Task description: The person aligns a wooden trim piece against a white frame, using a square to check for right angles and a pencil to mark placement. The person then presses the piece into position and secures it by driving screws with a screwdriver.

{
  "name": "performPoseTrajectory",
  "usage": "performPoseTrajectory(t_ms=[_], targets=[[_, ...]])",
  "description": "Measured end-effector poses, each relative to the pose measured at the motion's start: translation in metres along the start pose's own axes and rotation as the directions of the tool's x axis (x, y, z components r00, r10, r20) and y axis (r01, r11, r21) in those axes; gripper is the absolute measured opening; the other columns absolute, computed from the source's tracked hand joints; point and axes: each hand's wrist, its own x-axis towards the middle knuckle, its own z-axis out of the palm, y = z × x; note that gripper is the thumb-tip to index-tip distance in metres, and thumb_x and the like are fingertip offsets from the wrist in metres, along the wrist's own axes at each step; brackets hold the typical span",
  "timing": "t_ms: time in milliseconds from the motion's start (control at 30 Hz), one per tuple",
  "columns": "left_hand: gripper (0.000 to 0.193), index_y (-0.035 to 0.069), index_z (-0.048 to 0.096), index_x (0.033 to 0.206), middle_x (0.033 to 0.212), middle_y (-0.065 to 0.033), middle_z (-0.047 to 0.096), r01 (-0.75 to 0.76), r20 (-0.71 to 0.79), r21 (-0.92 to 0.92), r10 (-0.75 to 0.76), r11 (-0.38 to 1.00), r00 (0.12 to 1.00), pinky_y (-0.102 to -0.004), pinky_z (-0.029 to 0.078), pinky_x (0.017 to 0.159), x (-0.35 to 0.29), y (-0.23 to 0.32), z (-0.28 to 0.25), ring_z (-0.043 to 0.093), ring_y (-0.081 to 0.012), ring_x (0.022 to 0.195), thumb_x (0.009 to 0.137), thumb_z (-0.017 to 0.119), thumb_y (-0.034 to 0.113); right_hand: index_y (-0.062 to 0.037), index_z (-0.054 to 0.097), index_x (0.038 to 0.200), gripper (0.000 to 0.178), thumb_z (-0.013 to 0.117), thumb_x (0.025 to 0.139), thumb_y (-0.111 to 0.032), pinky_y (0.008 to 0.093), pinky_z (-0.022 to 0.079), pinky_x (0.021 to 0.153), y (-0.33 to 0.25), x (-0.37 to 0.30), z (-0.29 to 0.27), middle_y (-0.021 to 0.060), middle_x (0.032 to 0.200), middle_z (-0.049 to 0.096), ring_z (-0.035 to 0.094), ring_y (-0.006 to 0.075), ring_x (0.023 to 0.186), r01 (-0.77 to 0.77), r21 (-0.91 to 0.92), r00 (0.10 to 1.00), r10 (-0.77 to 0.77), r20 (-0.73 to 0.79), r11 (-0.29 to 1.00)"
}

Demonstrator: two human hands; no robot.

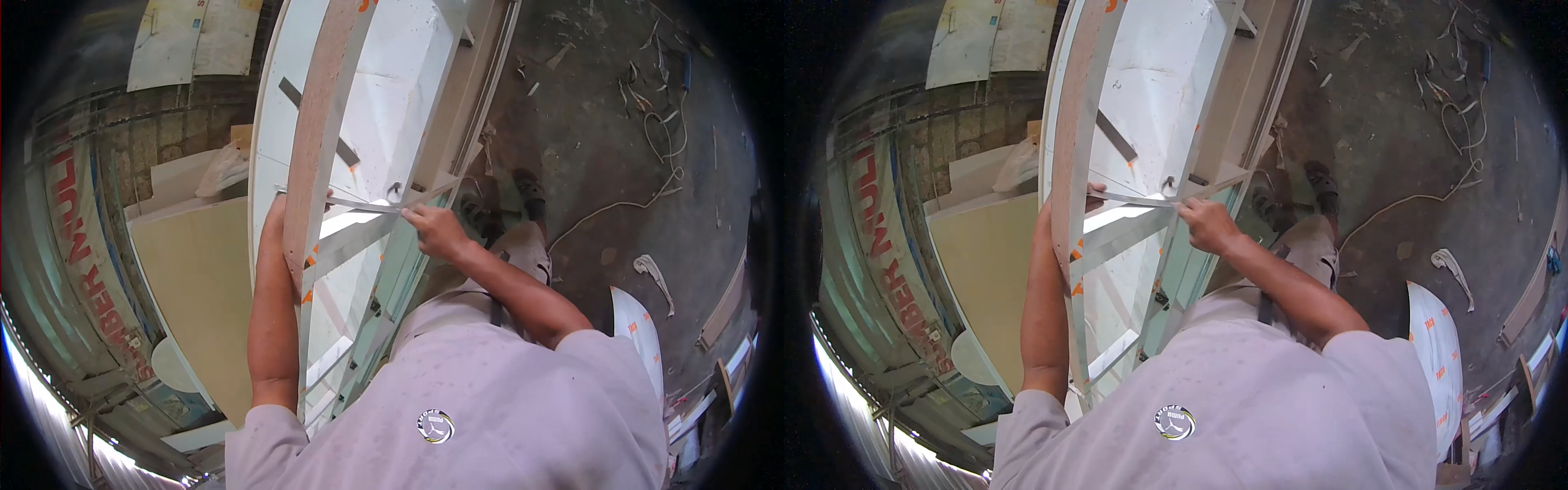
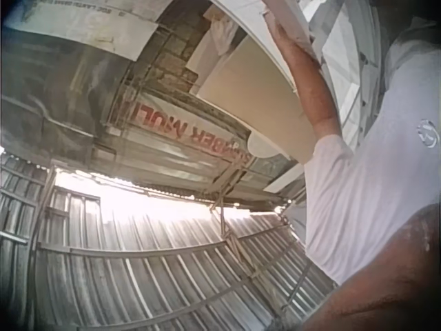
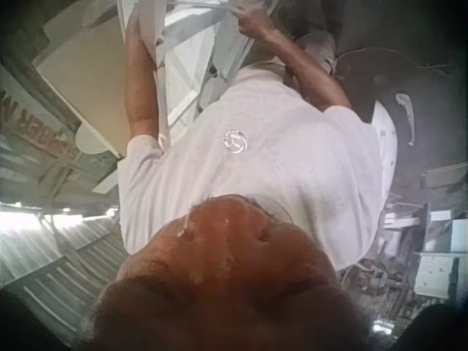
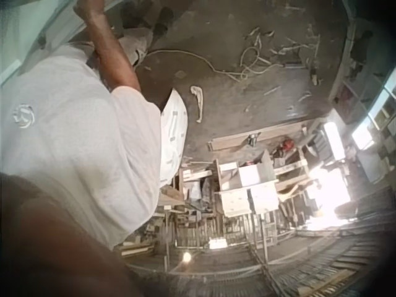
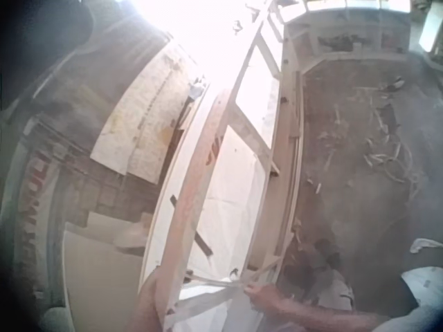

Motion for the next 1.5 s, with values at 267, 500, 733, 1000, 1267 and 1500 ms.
performPoseTrajectory(t_ms=[267, 500, 733, 1000, 1267, 1500], targets=[[0.028, -0.005, 0.068, 0.101, 0.106, -0.0192, 0.07, -0.08, 0.021, 0.006, 0.08, 0.997, 0.997, -0.034, 0.058, 0.091, 0.012, -0.009, -0.001, 0.07, -0.0297, 0.097, 0.093, 0.062, 0.021, -0.0018, 0.063, 0.12, 0.052, 0.064, 0.068, 0.0, 0.0462, 0.054, 0.08, -0.001, 0.005, 0.003, 0.0175, 0.1, 0.065, 0.066, 0.0359, 0.092, 0.016, -0.004, 0.999, -0.016, -0.042, 1.0], [0.032, -0.006, 0.062, 0.111, 0.109, -0.0197, 0.068, -0.009, 0.059, 0.076, 0.005, 0.997, 0.998, -0.0382, 0.058, 0.089, 0.026, -0.011, -0.02, 0.071, -0.0295, 0.095, 0.096, 0.058, 0.022, -0.0021, 0.066, 0.105, 0.034, 0.061, 0.071, -0.004, 0.049, 0.054, 0.077, -0.003, 0.005, 0.007, 0.0178, 0.095, 0.065, 0.066, 0.0387, 0.088, -0.096, -0.044, 0.995, 0.096, 0.014, 0.994], [0.023, -0.003, 0.063, 0.104, 0.085, -0.0082, 0.066, -0.593, -0.658, 0.486, 0.716, 0.642, 0.235, -0.0306, 0.052, 0.068, -0.04, 0.009, 0.003, 0.064, -0.0175, 0.074, 0.096, 0.061, 0.018, -0.0033, 0.066, 0.091, 0.02, 0.056, 0.074, -0.009, 0.0508, 0.052, 0.075, 0.028, 0.039, -0.066, 0.0193, 0.085, 0.067, 0.066, 0.0406, 0.084, -0.332, -0.079, 0.933, 0.315, -0.174, 0.94], [0.029, 0.002, 0.068, 0.099, 0.113, -0.0153, 0.064, -0.242, 0.156, 0.969, 0.866, -0.042, 0.475, -0.0492, 0.04, 0.104, -0.026, -0.074, 0.166, 0.059, -0.0325, 0.112, 0.079, 0.076, 0.022, -0.0021, 0.07, 0.107, 0.028, 0.064, 0.08, -0.007, 0.033, 0.053, 0.079, 0.043, 0.027, -0.203, 0.0162, 0.093, 0.072, 0.071, 0.0253, 0.087, -0.375, 0.171, 0.869, 0.41, -0.278, 0.911], [0.015, 0.008, 0.071, 0.095, 0.103, -0.0084, 0.064, 0.126, 0.038, 0.969, 0.637, -0.21, 0.77, -0.042, 0.042, 0.093, 0.097, -0.134, 0.17, 0.059, -0.0275, 0.103, 0.082, 0.066, 0.014, -0.0014, 0.07, 0.107, 0.03, 0.064, 0.079, -0.008, 0.0326, 0.053, 0.08, 0.034, -0.018, -0.25, 0.0162, 0.092, 0.072, 0.071, 0.0247, 0.085, -0.399, 0.26, 0.895, 0.435, -0.101, 0.88], [0.029, 0.008, 0.069, 0.069, 0.071, -0.0177, 0.062, -0.682, 0.57, 0.731, 0.564, -0.015, 0.598, -0.0473, 0.045, 0.077, 0.021, -0.153, 0.232, 0.063, -0.034, 0.073, 0.09, 0.067, 0.028, -0.0014, 0.071, 0.107, 0.028, 0.067, 0.081, -0.007, 0.0302, 0.052, 0.074, 0.044, -0.031, -0.258, 0.0084, 0.089, 0.072, 0.066, 0.0154, 0.079, -0.483, 0.443, 0.857, 0.512, 0.062, 0.755]])
